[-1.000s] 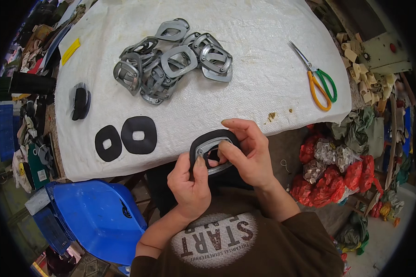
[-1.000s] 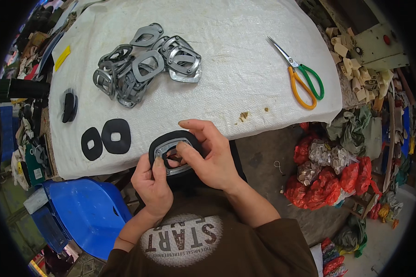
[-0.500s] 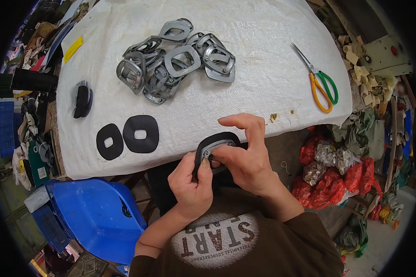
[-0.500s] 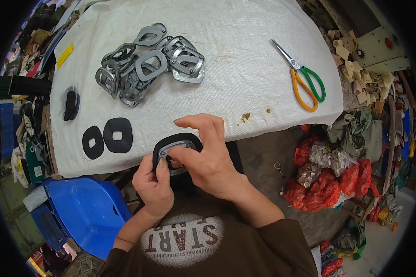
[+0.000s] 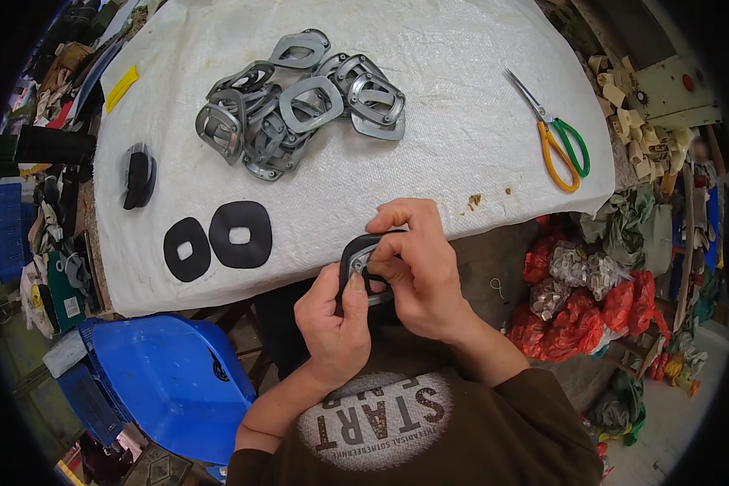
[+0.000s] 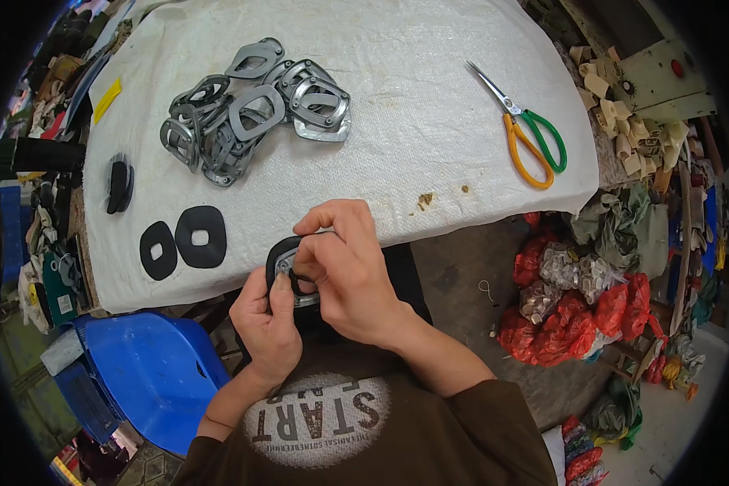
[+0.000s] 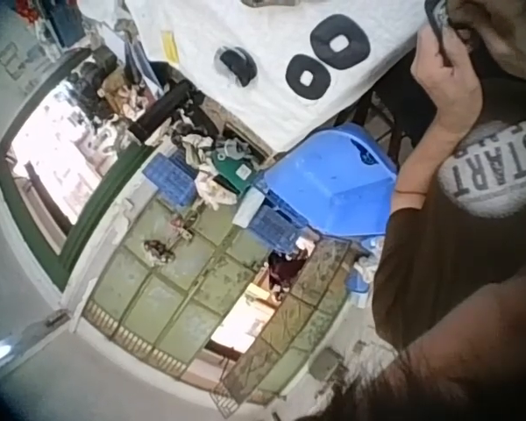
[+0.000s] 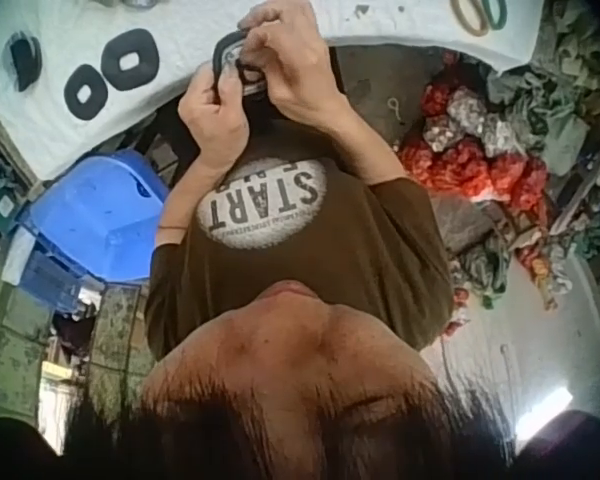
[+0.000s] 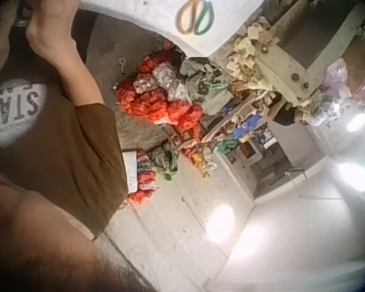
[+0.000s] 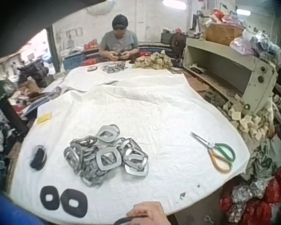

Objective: The person is seen assembling shoe components, specifically placing a decorative buckle onto a black material piece and securing it.

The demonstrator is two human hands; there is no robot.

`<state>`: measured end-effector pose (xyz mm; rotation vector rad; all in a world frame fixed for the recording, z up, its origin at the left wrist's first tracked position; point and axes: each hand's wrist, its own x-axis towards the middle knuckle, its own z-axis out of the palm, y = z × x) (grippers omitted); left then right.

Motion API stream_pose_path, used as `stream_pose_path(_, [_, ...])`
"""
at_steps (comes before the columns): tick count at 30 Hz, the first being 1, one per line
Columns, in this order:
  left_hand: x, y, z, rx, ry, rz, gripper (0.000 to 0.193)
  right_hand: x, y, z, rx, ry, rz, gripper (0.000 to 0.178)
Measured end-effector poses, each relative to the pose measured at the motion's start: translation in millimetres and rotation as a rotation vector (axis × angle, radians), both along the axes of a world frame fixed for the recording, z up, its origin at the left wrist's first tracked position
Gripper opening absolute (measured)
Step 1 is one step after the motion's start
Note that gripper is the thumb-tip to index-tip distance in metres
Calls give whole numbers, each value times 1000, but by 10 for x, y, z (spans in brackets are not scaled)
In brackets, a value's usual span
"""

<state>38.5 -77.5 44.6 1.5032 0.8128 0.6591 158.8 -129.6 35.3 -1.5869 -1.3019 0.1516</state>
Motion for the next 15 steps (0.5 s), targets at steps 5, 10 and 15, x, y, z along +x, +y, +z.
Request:
stream_pose_path(5, [-28,-33,-43,-62,46,-25,18,-53,-40,-8,-52,990,72,21])
stream_pose_path(10, [9,-56,-11,-63,12,-22,18,72,-57,34,-128,1172,94,34])
stream_pose_path(15, [5,-41,6,-145,12,4,18,143,-90,5,-76,1413,205,40])
